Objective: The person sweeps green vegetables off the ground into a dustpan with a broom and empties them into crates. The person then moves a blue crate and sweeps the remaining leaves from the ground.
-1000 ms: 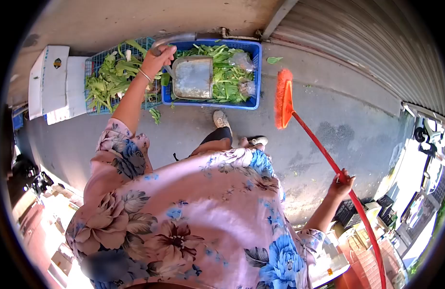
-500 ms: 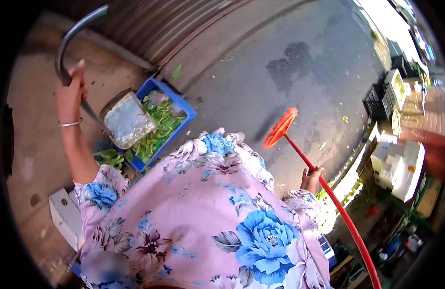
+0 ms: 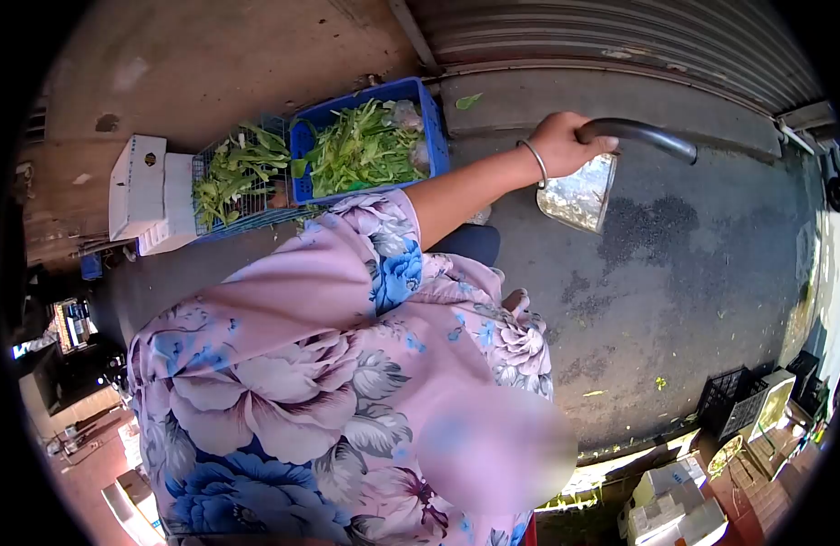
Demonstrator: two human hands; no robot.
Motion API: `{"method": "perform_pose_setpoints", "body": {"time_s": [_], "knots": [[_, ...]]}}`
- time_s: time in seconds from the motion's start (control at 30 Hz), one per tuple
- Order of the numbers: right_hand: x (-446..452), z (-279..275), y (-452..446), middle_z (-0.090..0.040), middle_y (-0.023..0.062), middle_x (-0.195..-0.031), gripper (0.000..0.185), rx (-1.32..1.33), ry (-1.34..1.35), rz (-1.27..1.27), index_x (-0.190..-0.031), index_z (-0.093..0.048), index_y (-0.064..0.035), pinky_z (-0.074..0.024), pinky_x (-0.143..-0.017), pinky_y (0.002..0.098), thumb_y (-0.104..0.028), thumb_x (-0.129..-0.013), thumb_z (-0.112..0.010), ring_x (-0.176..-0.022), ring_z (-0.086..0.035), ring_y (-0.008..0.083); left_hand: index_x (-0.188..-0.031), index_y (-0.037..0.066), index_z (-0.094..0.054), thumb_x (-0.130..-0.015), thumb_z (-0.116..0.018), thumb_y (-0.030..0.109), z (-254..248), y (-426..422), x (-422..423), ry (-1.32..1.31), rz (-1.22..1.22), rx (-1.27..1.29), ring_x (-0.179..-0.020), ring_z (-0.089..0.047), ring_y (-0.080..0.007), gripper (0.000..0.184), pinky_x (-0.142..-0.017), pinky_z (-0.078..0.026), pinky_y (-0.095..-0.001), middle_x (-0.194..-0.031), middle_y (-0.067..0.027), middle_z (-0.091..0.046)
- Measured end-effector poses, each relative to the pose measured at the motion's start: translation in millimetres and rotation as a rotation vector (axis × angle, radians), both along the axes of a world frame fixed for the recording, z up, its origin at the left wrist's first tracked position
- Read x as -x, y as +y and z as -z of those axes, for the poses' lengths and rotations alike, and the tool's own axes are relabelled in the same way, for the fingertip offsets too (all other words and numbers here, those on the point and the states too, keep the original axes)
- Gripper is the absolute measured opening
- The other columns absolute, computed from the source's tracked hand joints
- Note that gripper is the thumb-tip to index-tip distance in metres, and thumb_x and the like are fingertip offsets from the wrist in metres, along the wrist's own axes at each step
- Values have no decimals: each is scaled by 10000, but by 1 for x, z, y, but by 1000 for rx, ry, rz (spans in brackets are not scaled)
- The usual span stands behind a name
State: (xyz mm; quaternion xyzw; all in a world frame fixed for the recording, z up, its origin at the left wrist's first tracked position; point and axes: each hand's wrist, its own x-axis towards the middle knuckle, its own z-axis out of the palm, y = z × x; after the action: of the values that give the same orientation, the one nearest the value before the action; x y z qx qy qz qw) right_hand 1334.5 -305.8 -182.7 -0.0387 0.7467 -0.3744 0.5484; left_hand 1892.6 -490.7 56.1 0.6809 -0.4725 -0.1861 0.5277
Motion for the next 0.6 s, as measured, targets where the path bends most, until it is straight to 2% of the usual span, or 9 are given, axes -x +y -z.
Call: {"method": "perform_pose_setpoints", "body": {"time_s": [0.1,0.17,0.3,0.43,0.53,0.6], "knots": [[2,-7,-34,-475,81,-773,390,-37,5,-81,-936,-427,-63,-434,-546,298,-418,-776,-411,-600,-479,204,-809,65,-593,-696,-626,250,63,-7,30,98,-51,-114,-535,-495,-128,219,-522,-398,-284,-556,-62,-530],[0,-10,-48,-475,81,-761,378,-62,13,-122,-928,-430,-60,-433,-539,297,-405,-774,-411,-591,-478,204,-789,54,-592,-703,-612,217,76,-13,41,401,-117,-259,-574,-501,-119,186,-544,-399,-284,-600,-46,-548],[-3,-10,-74,-475,81,-738,355,-113,6,-181,-913,-435,-54,-432,-524,296,-378,-771,-411,-572,-477,204,-751,36,-573,-719,-589,193,112,-42,73,719,-150,-127,-599,-474,-110,161,-555,-379,-267,-629,-22,-531],[-1,-12,-97,-476,82,-714,332,-161,4,-243,-897,-441,-48,-430,-509,295,-352,-767,-411,-554,-476,203,-689,37,-554,-703,-605,195,118,-69,99,690,-189,-238,-563,-473,-126,166,-535,-372,-291,-596,-37,-520],[5,-14,-111,-476,82,-697,315,-189,0,-277,-886,-445,-44,-430,-498,294,-332,-764,-410,-540,-475,203,-673,50,-549,-652,-653,280,125,-84,124,445,-91,-441,-635,-547,-256,253,-584,-413,-334,-645,-122,-558],[7,-15,-117,-476,82,-685,304,-208,-9,-295,-878,-448,-41,-429,-490,293,-319,-762,-410,-530,-474,203,-682,50,-564,-646,-658,293,122,-88,138,385,-36,-523,-682,-562,-256,263,-612,-423,-331,-679,-122,-570]]}}
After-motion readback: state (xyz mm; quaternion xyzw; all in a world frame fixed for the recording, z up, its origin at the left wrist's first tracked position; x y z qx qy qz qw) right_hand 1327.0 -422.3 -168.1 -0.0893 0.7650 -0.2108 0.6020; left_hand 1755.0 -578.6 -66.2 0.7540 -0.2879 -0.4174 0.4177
